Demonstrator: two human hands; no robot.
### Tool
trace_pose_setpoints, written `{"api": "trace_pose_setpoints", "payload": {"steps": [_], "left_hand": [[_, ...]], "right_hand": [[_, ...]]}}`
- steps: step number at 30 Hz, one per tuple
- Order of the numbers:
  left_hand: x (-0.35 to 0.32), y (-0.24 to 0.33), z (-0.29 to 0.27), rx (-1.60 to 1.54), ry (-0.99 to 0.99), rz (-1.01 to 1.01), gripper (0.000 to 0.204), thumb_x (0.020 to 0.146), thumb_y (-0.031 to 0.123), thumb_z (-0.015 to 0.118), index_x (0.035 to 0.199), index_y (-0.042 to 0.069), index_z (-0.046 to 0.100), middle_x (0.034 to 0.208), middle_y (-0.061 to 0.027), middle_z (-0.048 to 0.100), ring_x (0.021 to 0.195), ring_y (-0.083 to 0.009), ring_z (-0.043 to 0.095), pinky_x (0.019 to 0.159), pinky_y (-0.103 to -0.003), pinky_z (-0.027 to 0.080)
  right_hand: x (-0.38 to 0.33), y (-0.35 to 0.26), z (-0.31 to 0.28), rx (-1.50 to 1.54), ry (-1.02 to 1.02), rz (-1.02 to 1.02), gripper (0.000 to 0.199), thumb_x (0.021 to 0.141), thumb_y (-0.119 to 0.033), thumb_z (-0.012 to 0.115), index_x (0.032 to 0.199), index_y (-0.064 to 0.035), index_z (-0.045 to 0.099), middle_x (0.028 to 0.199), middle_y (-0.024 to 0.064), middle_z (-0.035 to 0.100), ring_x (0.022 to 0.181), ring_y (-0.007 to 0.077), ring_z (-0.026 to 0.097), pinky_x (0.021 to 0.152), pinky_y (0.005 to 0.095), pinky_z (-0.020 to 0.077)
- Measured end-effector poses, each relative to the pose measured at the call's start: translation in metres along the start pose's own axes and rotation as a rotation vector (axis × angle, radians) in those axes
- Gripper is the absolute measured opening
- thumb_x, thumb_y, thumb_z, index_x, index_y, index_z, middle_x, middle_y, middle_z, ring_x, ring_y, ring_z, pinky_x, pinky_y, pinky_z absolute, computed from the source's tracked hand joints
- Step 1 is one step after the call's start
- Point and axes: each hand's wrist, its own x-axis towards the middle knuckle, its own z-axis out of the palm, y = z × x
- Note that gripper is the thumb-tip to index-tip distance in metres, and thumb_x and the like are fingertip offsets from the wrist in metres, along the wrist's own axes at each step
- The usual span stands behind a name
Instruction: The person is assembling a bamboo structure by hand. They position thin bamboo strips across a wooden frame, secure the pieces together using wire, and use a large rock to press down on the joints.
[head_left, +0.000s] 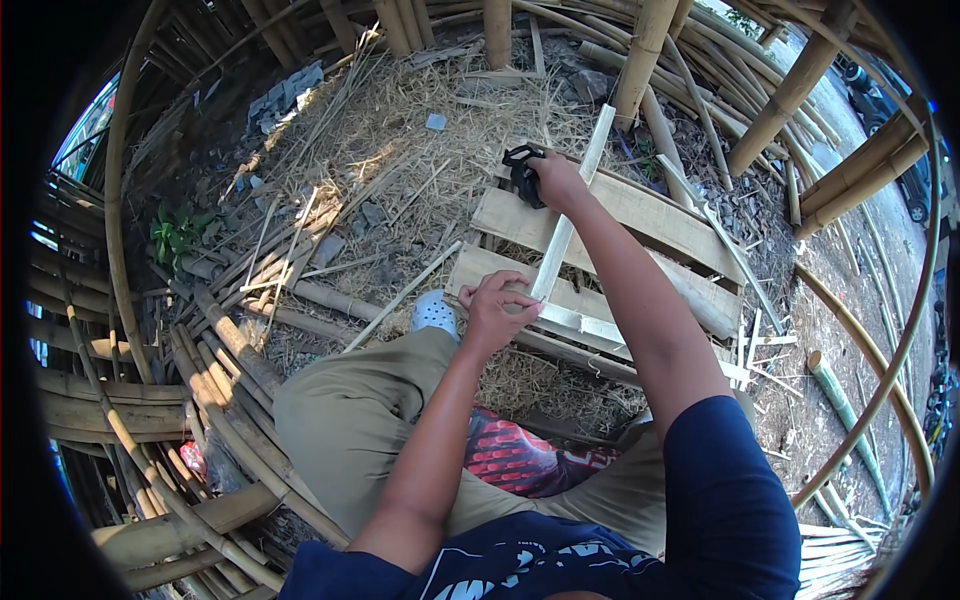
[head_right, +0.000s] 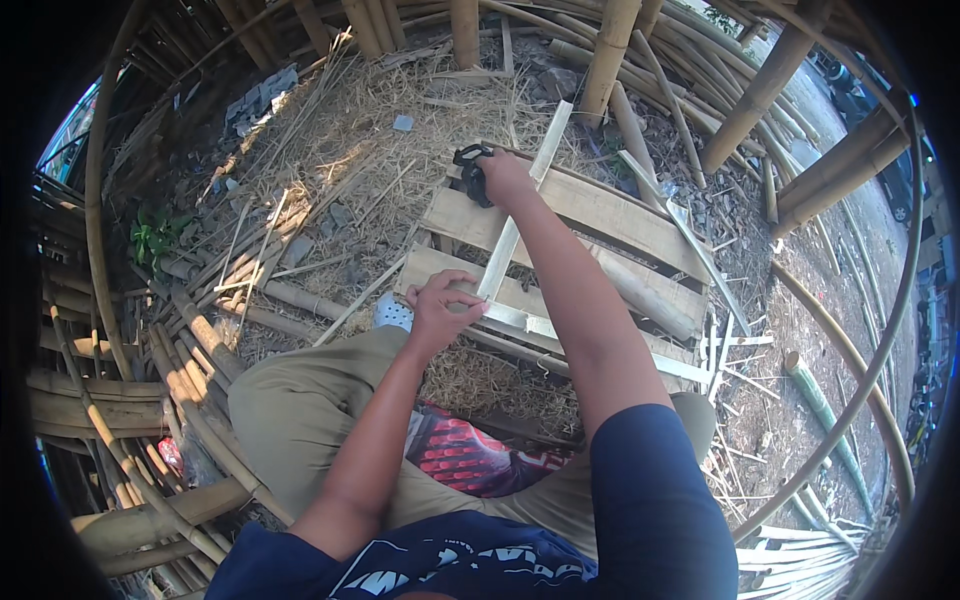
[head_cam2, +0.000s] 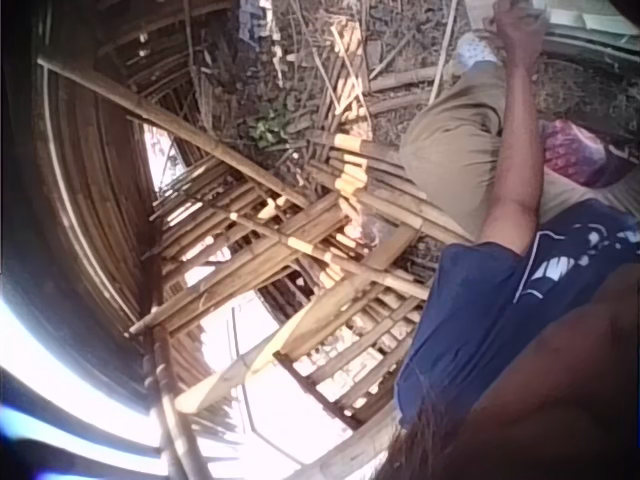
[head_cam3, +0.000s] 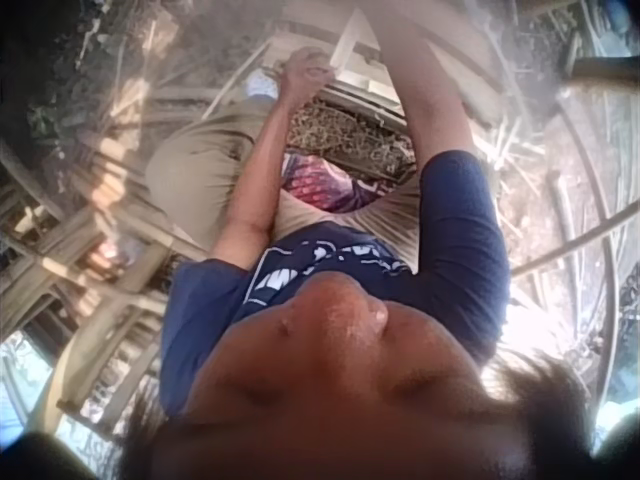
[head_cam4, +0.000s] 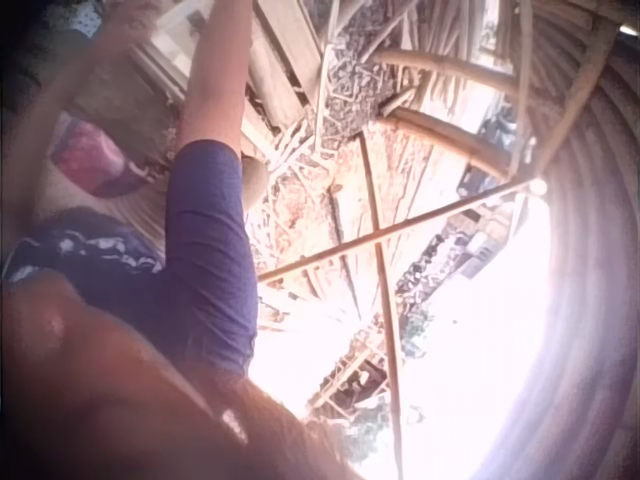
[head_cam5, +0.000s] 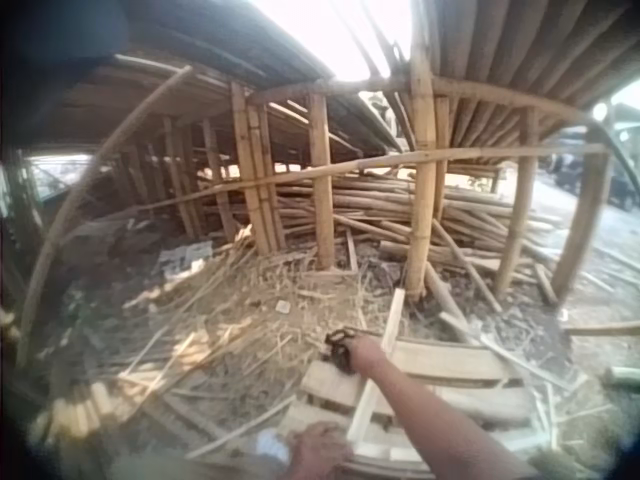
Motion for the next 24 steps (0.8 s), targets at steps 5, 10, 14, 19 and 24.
{"api": "trace_pose_setpoints", "payload": {"steps": [5,10,14,19,24], "left_hand": [[0.000,0.000,0.001,0.002,0.001,-0.011,0.011,0.079,0.032,0.089,0.084,0.023,0.085,0.124,0.0074,0.069,0.124,-0.0108,0.055,0.106,-0.043,0.019],[0.002,0.001,0.002,-0.024,-0.014,0.005,0.012,0.078,0.032,0.089,0.084,0.023,0.084,0.120,0.0061,0.068,0.123,-0.0115,0.055,0.104,-0.042,0.020],[0.001,-0.003,-0.001,-0.012,-0.018,0.021,0.013,0.078,0.032,0.089,0.085,0.022,0.084,0.119,0.0052,0.067,0.122,-0.0126,0.055,0.104,-0.042,0.020],[-0.006,-0.008,-0.005,-0.003,0.017,0.011,0.015,0.079,0.034,0.088,0.086,0.021,0.084,0.117,0.0043,0.066,0.120,-0.0132,0.056,0.104,-0.042,0.020],[-0.004,-0.009,0.000,0.023,0.001,0.042,0.019,0.081,0.036,0.088,0.091,0.020,0.085,0.120,0.0028,0.068,0.120,-0.0129,0.058,0.106,-0.041,0.023]], "right_hand": [[0.017,0.001,0.001,0.342,0.511,0.114,0.025,0.085,0.000,0.063,0.108,-0.0016,0.074,0.103,0.0258,0.067,0.098,0.0462,0.067,0.091,0.0502,0.0548],[0.014,0.000,-0.013,0.183,0.050,0.180,0.033,0.085,-0.005,0.064,0.117,-0.0039,0.072,0.118,0.0252,0.071,0.112,0.0385,0.069,0.093,0.0477,0.0562],[-0.001,-0.015,-0.069,0.072,-0.153,0.138,0.066,0.082,-0.030,0.071,0.143,-0.0082,0.057,0.127,0.0193,0.071,0.119,0.0382,0.067,0.101,0.0458,0.0547],[-0.066,0.020,-0.153,0.208,-0.025,0.229,0.089,0.076,-0.040,0.074,0.153,-0.0060,0.047,0.127,0.0269,0.069,0.122,0.0404,0.066,0.108,0.0461,0.0507],[-0.197,0.100,-0.181,-0.083,-0.579,0.553,0.108,0.064,-0.057,0.086,0.146,0.0037,0.051,0.129,0.0257,0.068,0.122,0.0372,0.066,0.104,0.0432,0.0528]]}}
